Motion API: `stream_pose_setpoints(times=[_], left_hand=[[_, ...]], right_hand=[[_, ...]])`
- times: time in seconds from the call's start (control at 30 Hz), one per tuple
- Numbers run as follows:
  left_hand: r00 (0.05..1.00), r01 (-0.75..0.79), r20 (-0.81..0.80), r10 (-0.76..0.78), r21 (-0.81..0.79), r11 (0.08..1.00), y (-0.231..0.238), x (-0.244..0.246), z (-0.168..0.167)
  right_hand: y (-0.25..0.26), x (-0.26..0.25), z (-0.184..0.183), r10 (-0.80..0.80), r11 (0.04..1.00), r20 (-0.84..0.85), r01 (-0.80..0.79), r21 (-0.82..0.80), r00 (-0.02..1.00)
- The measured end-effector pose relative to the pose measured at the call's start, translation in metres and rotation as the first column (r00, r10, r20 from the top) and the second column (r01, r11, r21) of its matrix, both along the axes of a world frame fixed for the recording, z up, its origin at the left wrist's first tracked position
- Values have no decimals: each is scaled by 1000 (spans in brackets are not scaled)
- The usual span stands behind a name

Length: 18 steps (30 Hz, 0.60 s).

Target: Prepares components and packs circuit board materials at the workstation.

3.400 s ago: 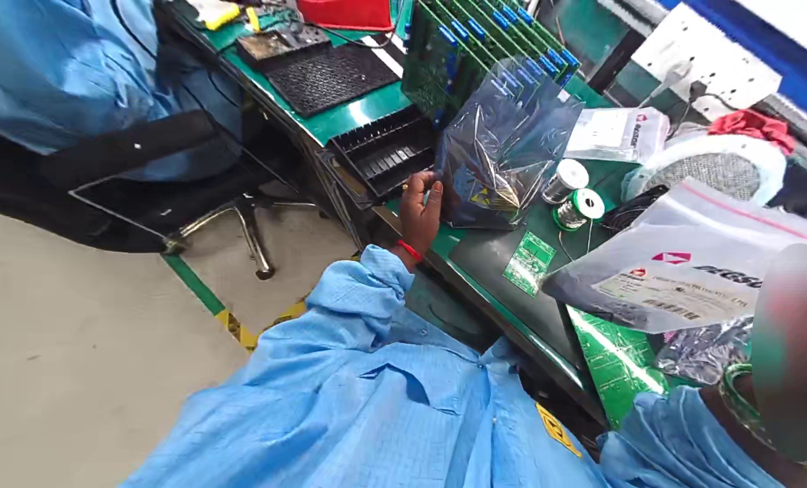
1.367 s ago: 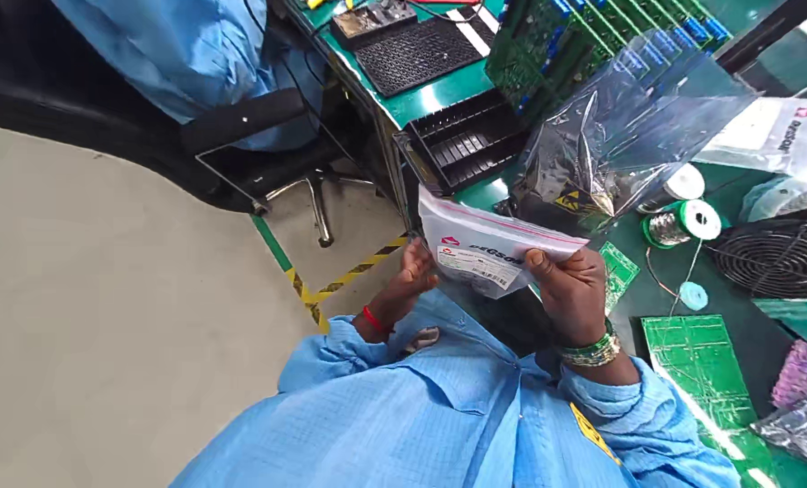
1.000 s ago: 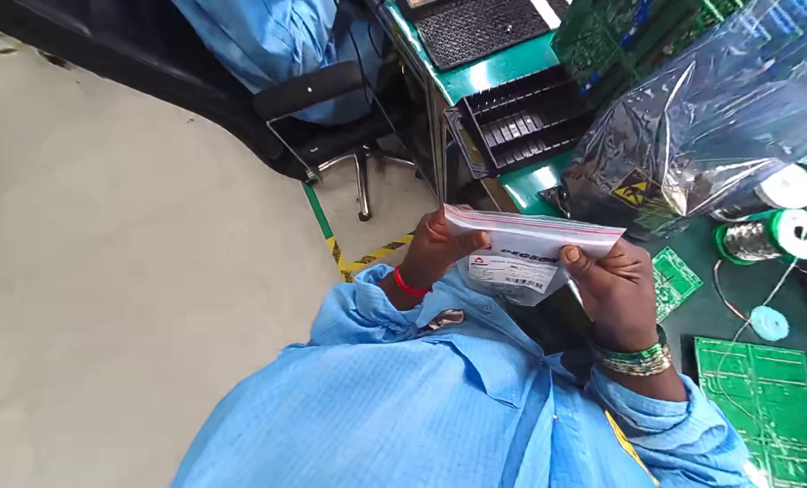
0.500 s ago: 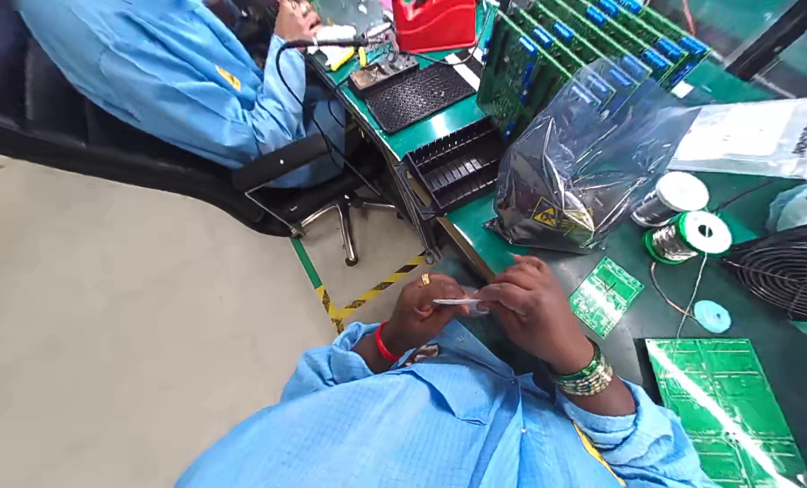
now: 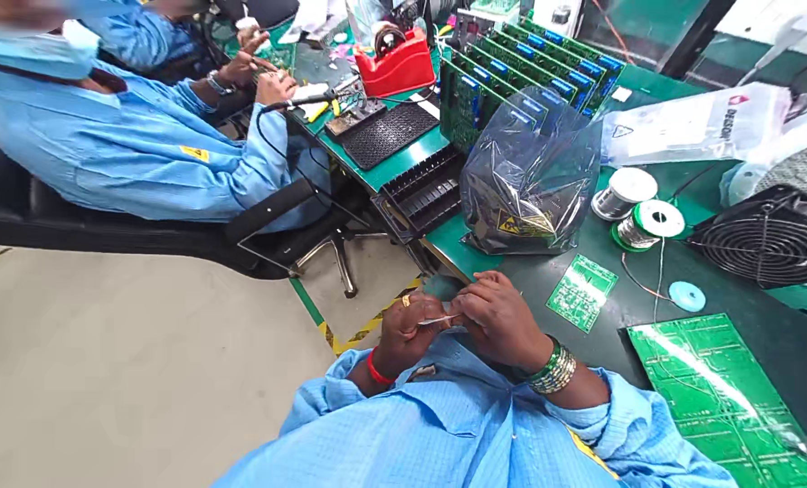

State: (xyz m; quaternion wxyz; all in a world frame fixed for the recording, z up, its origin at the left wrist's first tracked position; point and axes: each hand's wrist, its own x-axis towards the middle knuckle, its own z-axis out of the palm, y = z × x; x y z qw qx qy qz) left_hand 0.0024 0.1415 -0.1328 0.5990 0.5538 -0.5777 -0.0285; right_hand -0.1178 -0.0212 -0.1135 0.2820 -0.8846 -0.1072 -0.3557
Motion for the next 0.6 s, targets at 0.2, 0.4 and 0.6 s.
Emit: stream_pose_setpoints(times=[0.2, 0.4, 0.6], left_hand=[[996, -44, -81, 45, 12, 999, 9, 0, 1], [996, 42, -78, -40, 31, 999, 23, 6, 13], [979, -4, -205, 14, 51, 999, 23, -1, 1]], right_hand=[[-1, -4, 5, -18, 999, -37, 19, 27, 999], [0, -5, 4, -21, 999, -36, 19, -39, 999], [7, -1, -6, -59, 995, 0, 58, -87, 998]])
